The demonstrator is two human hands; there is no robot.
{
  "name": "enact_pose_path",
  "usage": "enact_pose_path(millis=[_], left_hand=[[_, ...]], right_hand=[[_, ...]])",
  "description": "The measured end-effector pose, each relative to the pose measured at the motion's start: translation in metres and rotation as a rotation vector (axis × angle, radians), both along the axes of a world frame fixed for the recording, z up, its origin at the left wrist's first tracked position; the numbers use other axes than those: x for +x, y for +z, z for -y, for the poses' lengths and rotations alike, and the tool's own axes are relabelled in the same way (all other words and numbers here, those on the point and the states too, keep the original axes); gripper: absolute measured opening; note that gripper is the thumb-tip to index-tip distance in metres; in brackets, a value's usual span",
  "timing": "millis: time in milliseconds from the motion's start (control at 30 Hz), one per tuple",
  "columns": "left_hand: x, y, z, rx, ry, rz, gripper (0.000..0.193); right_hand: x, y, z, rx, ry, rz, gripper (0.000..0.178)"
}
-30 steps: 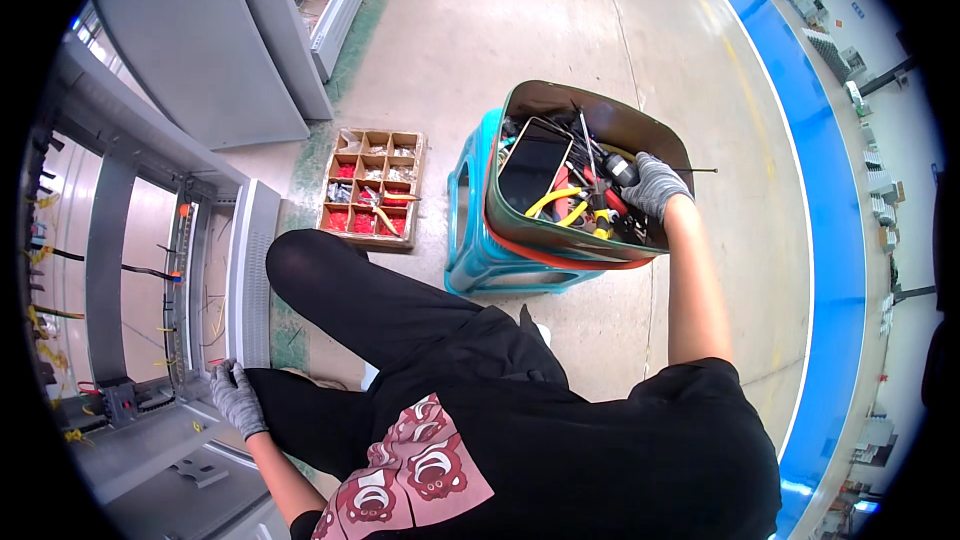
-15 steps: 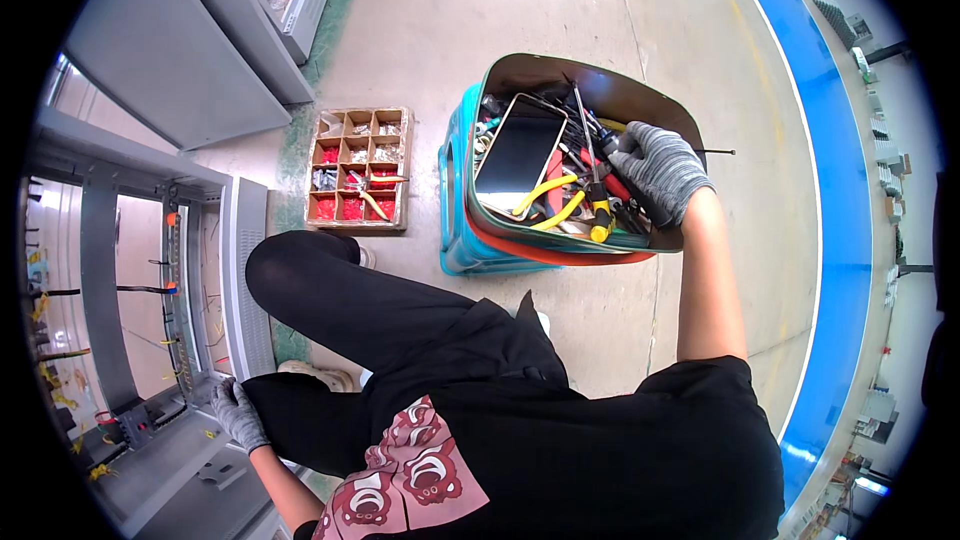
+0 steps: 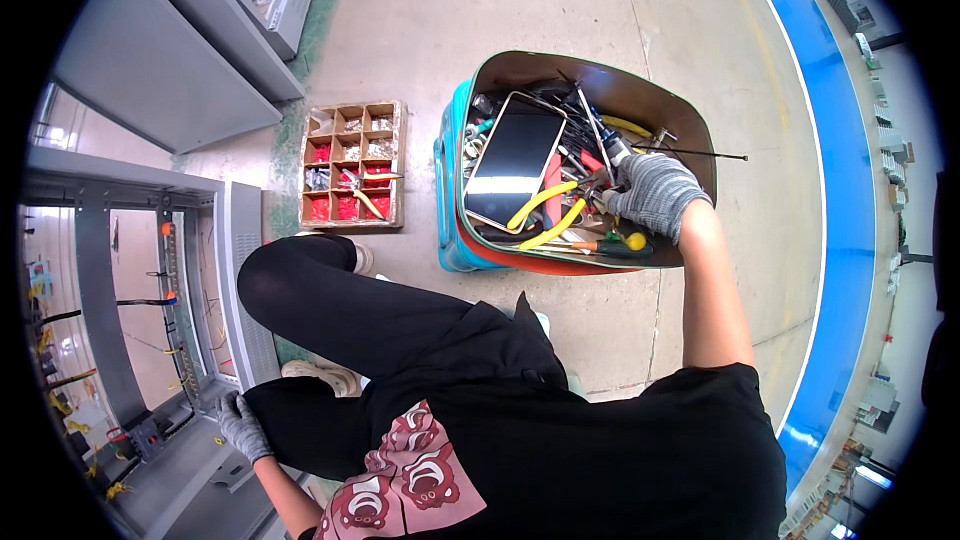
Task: The person works inside an open electrical cabinet, stripping wire insulation with pliers, bending wire ends into loops, and securing connections with a screwdriver. They also use a crimping tool on wire ends and organize the wires within the cabinet.
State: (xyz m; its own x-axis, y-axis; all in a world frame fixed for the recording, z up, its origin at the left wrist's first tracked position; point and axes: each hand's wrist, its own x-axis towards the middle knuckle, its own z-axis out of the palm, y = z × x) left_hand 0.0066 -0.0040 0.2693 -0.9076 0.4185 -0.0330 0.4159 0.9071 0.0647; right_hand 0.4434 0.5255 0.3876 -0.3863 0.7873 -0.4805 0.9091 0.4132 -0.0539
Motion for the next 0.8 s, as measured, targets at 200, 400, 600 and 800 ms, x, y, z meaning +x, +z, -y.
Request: enact_pose_path(millis=[200,400,600,800], left_hand=[[-0.006,-0.011,-0.004,-0.013,0.007,0.042,0.019],[-0.008,0.005,0.016,-0.008,-0.002,-0.007,0.018],[-0.012,-0.007,0.014,-0.002,-0.054,-0.014,0.018],[-0.009,0.001,0.013,-0.031,-0.081,-0.027,0.019]], right_hand=[[-0.004,0.019,0.003,0.068,-0.034,0.065,0.036],[-0.008,0.002,-0.008,0.113,-0.028,-0.075,0.028],[0.004,0.016,-0.012,0.136,-0.021,-0.097,0.017],[0.016,0.013,-0.009,-0.031,-0.008,-0.027,0.013]])
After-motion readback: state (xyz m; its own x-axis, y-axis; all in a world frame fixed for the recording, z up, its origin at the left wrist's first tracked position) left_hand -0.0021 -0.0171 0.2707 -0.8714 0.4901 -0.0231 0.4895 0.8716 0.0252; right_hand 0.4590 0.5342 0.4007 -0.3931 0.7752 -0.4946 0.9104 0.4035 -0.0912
